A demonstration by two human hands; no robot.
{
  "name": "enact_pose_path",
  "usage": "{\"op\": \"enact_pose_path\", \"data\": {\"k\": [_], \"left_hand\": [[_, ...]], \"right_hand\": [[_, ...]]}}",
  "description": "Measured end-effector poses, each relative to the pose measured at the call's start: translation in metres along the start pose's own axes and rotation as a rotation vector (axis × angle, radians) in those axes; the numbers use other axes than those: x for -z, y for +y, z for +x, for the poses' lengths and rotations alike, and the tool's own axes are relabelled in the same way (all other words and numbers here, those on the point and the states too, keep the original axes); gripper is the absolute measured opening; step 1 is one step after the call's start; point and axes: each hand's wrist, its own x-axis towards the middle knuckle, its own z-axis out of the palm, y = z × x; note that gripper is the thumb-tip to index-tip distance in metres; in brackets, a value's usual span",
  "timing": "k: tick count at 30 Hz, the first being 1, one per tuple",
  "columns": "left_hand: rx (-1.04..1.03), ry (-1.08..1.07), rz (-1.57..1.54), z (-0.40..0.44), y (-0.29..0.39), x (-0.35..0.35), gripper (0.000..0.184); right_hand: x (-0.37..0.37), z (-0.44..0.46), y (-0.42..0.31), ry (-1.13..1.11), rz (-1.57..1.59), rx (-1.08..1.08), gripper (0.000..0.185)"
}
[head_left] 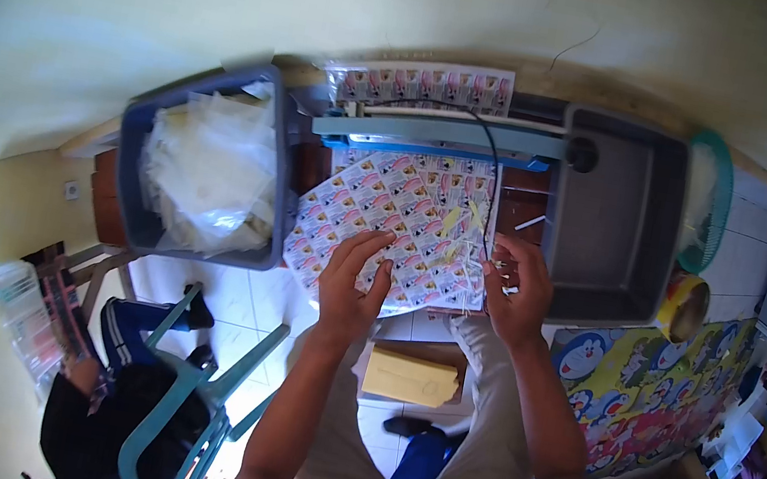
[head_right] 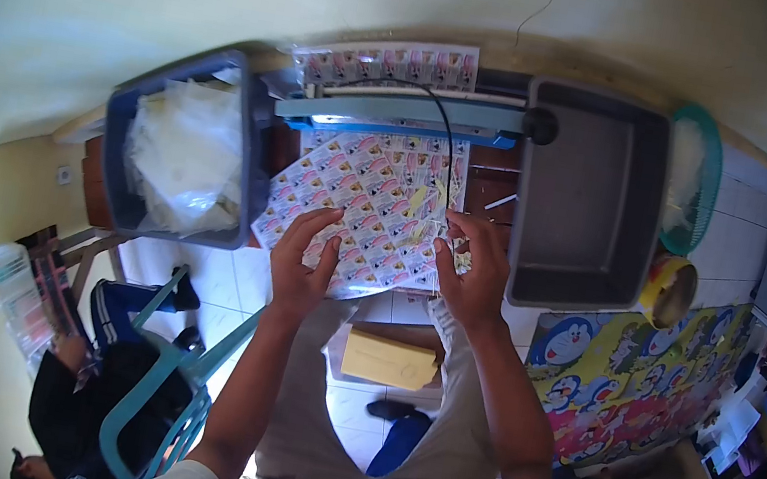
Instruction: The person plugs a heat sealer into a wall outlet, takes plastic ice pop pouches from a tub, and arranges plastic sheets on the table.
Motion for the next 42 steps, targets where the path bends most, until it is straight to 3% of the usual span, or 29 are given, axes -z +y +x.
{"op": "enact_pose_path", "data": {"k": [2, 3, 6, 17, 27, 34, 42], "left_hand": [[-0.080, -0.001, 0.021, -0.004, 0.021, 0.011, 0.035], [-0.025, -0.020, -0.017, -0.019, -0.063, -0.038, 0.035], [-0.127, 0.030, 0.032, -0.015, -0.094, -0.040, 0.034], [-0.300, 0.004, 0.234, -0.013, -0.145, -0.032, 0.041], [-0.388, 0.092, 0.196, -0.078, -0.119, -0.013, 0.041], [-0.489, 0.169, 0.115, -0.108, -0.108, -0.032, 0.034], [-0.681, 0.186, -0.049, -0.103, -0.059, -0.057, 0.028]], "right_hand": [[0.012, -0.001, -0.026, 0.042, 0.024, 0.029, 0.038], [-0.028, -0.014, 0.050, 0.006, -0.017, -0.015, 0.038], [-0.054, -0.003, 0.076, 0.048, 0.031, 0.114, 0.038], [-0.050, -0.021, 0.109, -0.114, -0.121, 0.251, 0.042], [-0.041, -0.067, 0.089, -0.010, -0.162, 0.470, 0.050], [-0.046, -0.098, 0.085, 0.032, -0.071, 0.422, 0.044], [-0.037, -0.108, 0.070, 0.199, -0.031, 0.517, 0.045]]}}
